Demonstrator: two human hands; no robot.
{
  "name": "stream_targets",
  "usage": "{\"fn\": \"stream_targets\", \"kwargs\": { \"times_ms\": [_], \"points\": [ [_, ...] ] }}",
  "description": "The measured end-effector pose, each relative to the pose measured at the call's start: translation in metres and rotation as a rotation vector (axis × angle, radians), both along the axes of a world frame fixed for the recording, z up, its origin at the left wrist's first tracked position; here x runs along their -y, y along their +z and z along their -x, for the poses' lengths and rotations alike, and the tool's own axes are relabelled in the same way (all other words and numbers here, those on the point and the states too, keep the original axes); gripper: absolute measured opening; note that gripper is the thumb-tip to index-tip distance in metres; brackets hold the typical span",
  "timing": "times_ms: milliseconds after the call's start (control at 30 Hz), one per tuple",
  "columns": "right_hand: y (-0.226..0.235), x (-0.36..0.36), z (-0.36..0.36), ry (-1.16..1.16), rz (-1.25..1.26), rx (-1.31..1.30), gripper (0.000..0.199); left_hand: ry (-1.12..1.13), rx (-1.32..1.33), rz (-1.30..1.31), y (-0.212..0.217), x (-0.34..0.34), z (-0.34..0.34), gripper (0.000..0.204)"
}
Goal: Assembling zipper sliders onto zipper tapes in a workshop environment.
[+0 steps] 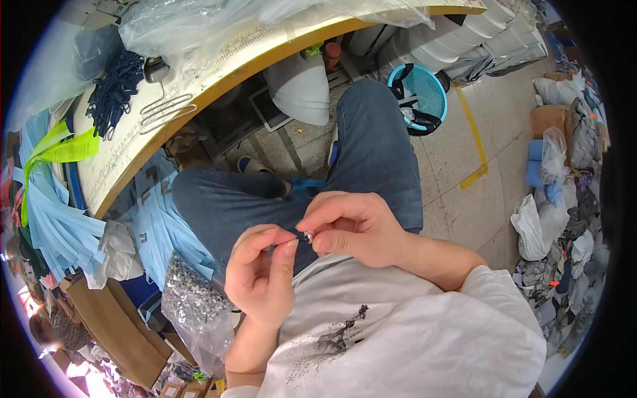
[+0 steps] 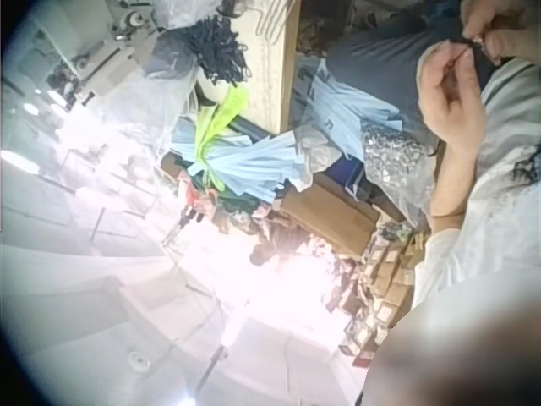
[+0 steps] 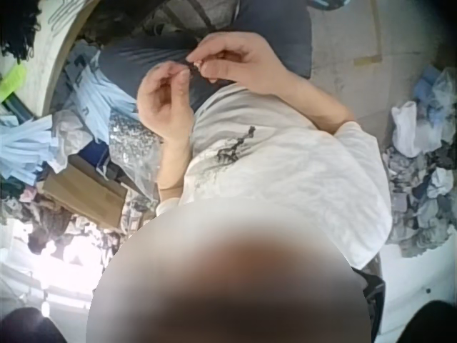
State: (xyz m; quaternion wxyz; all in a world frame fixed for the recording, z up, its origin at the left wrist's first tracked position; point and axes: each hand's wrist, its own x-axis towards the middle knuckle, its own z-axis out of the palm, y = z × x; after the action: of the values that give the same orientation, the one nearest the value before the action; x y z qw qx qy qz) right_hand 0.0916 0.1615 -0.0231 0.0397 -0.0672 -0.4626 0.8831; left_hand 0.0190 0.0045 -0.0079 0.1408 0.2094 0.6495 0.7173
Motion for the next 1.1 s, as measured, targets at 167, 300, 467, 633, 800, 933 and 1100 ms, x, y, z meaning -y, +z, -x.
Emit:
{"fn": "stream_targets", "kwargs": {
  "times_ms": [167, 300, 467, 633, 800, 933, 1100],
  "points": [
    [0.000, -0.001, 0.001, -0.148, -0.402, -0.088, 0.026, -0.014, -0.106, 0.097, 0.004, 0.000, -0.002, 0.025],
    [0.002, -0.003, 0.002, -0.201, -0.705, -0.134, 0.025, 0.005, -0.172, 0.144, 0.002, 0.001, -0.002, 0.026],
    [0.003, -0.004, 0.003, -0.222, -0.704, -0.139, 0.026, -0.090, -0.362, 0.269, 0.002, 0.004, 0.002, 0.024],
    [0.003, -0.005, 0.004, -0.231, -0.715, -0.161, 0.026, -0.105, -0.374, 0.277, 0.004, 0.003, 0.003, 0.024],
    [0.004, -0.005, 0.005, -0.212, -0.781, -0.170, 0.026, -0.103, -0.408, 0.285, 0.004, 0.002, 0.004, 0.024],
    [0.003, -0.008, 0.007, -0.186, -0.783, -0.168, 0.028, -0.066, -0.341, 0.262, 0.002, 0.001, 0.004, 0.027],
    [-0.003, 0.000, 0.003, -0.096, -0.187, -0.003, 0.017, 0.039, -0.013, 0.083, 0.002, -0.001, 0.001, 0.030]
  ]
}}
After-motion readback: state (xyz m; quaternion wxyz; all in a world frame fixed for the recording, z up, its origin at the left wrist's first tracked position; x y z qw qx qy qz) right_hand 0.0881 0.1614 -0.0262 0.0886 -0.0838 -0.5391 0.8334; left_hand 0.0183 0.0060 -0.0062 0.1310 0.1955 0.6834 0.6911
